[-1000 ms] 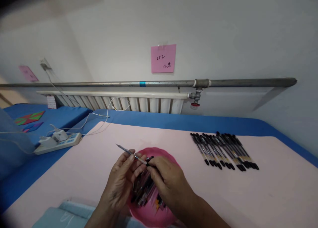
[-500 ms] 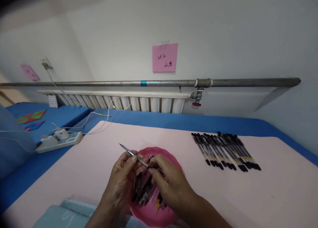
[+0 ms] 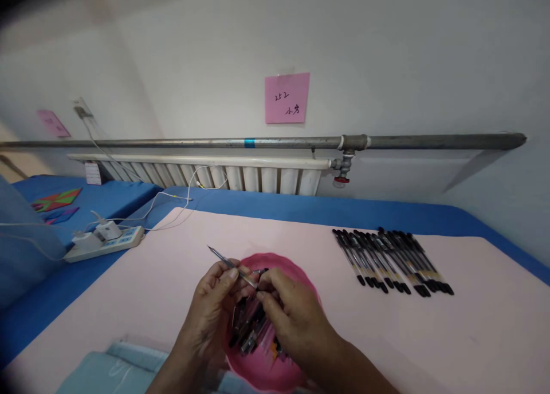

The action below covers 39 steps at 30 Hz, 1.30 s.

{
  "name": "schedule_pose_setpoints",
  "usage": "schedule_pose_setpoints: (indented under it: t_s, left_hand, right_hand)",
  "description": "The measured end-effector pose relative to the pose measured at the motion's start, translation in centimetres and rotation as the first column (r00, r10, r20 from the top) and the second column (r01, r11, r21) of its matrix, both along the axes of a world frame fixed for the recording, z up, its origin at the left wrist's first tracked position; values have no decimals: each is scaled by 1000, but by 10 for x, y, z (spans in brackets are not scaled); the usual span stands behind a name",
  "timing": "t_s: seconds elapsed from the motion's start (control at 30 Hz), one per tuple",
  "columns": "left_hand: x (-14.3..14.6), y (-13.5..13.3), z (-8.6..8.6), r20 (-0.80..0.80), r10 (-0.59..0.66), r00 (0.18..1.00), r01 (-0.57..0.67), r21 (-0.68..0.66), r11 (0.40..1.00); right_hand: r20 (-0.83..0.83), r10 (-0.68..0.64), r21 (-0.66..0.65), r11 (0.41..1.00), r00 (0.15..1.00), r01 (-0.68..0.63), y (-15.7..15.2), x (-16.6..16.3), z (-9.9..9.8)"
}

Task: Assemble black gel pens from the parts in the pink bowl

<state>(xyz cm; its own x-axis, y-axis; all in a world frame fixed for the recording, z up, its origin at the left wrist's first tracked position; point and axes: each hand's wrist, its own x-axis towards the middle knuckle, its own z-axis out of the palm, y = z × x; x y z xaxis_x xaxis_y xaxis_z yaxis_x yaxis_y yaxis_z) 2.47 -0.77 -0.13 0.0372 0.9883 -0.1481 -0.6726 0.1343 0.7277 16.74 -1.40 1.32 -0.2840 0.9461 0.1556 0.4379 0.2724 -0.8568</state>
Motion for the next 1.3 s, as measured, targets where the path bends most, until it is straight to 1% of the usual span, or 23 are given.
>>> schedule_pose_setpoints:
  t_s: [0.07,0.13,0.2,0.27,0.33,0.4,0.47,0.53,0.63,0.7,0.83,0.9,0.97,1.07,1.2,1.3]
  left_hand:
    - [0,0,0,15,-2,1000,2,-6,1000]
    - [0,0,0,16,2,1000,-2,-17,1000]
    - [0,0,1,7,11,1000,-10,-23,1000]
    - [-1,0,1,1,11,1000,-11,-17,1000]
    - [-1,0,0,-3,6,1000,-6,-17,1000]
    - [-2,0,0,-8,6,1000,-6,-20,1000]
    - [-2,0,-1,-9,8,1000,-8,-23,1000]
    - [-2,0,-1,-4,16,1000,-16,-26,1000]
    - [-2,0,-1,0,22,1000,-22,-28,999]
    - [-1,0,-2,-9,23,1000,-23,-22,999]
    - [0,0,-2,-53,28,998,-29,-36,999]
    - [0,0,-3,-71,22,997,-25,-38,999]
    - [0,1,-5,-90,16,996,-19,-33,999]
    - [-1,2,-6,-114,11,993,-15,-31,999]
    - [-1,0,-6,-118,6,993,-10,-33,999]
    - [-1,-1,-4,-117,-5,993,1,-34,999]
  right_hand:
    - [-103,22,-87,996,994,-31,1,-1,2]
    - [-136,28,-108,993,990,-43,2,-1,5]
    - [-59,6,-46,999,998,-8,2,-1,7]
    - [42,-3,61,998,999,1,3,1,7]
    - [98,54,152,986,994,-69,4,2,6]
    - [129,126,212,965,984,-152,4,4,3]
    - [169,148,246,951,975,-187,5,6,0]
    - [211,130,291,938,969,-189,6,7,-4]
    - [235,148,357,906,961,-227,7,9,-8]
    - [242,166,369,895,956,-249,7,9,-9]
    - [295,127,394,887,947,-241,6,9,-9]
    - [301,135,415,873,944,-257,6,9,-10]
    - [290,159,408,871,944,-272,6,9,-10]
    - [299,163,350,898,940,-268,7,8,-10]
    - [283,179,336,902,942,-272,6,6,-9]
    - [206,239,237,929,949,-286,6,6,-7]
